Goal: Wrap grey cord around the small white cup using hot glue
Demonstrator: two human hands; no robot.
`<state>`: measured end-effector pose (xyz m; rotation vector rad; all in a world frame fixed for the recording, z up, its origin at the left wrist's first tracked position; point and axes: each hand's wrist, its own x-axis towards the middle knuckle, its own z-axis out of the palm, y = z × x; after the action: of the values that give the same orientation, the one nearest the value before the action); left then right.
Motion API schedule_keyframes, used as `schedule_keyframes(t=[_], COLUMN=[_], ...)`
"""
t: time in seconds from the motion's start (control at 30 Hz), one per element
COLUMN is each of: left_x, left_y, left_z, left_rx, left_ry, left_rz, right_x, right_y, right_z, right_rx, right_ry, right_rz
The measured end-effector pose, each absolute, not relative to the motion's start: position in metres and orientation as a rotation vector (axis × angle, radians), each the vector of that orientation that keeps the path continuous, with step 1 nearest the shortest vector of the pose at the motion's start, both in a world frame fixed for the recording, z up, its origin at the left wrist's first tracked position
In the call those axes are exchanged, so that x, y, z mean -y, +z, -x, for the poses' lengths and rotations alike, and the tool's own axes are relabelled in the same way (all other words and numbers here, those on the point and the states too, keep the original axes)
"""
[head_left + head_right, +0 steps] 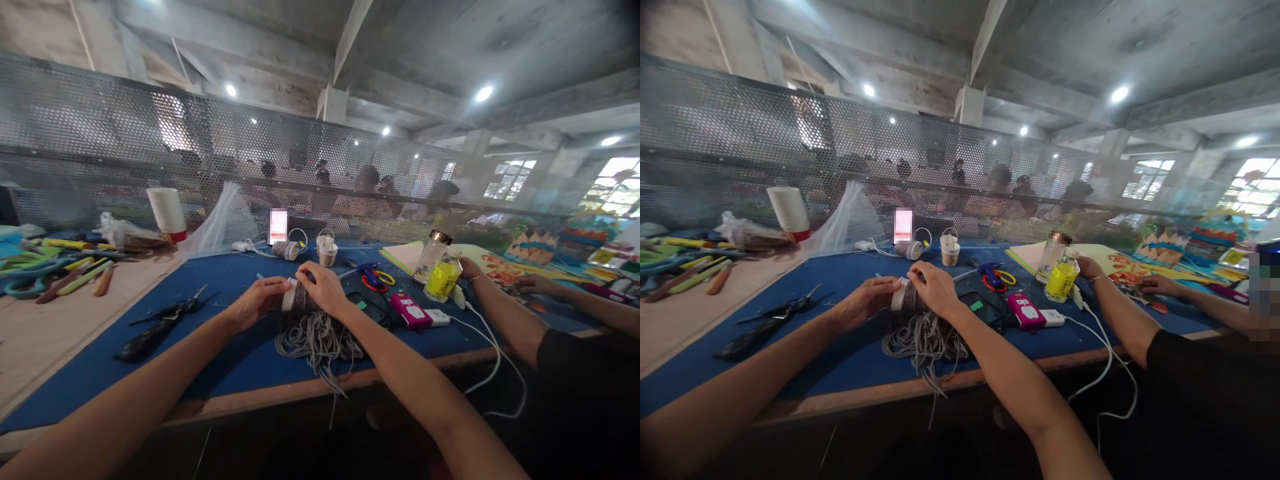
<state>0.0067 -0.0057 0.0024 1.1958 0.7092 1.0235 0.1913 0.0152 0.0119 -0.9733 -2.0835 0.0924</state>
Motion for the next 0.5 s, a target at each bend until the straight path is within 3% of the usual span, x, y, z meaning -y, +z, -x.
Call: schedule_keyframes(t=[0.5], left_x=[0.0029], left_y=[0.0004], left_z=[-0.0068], left_rx=[-0.712], left_ry=[1.026], left_rz=[-1.173], right_x=[-0.0189], right_y=[0.009], right_z=[-0.1906], right_rx=[2.076], right_ry=[0.037], right_rz=[0.991])
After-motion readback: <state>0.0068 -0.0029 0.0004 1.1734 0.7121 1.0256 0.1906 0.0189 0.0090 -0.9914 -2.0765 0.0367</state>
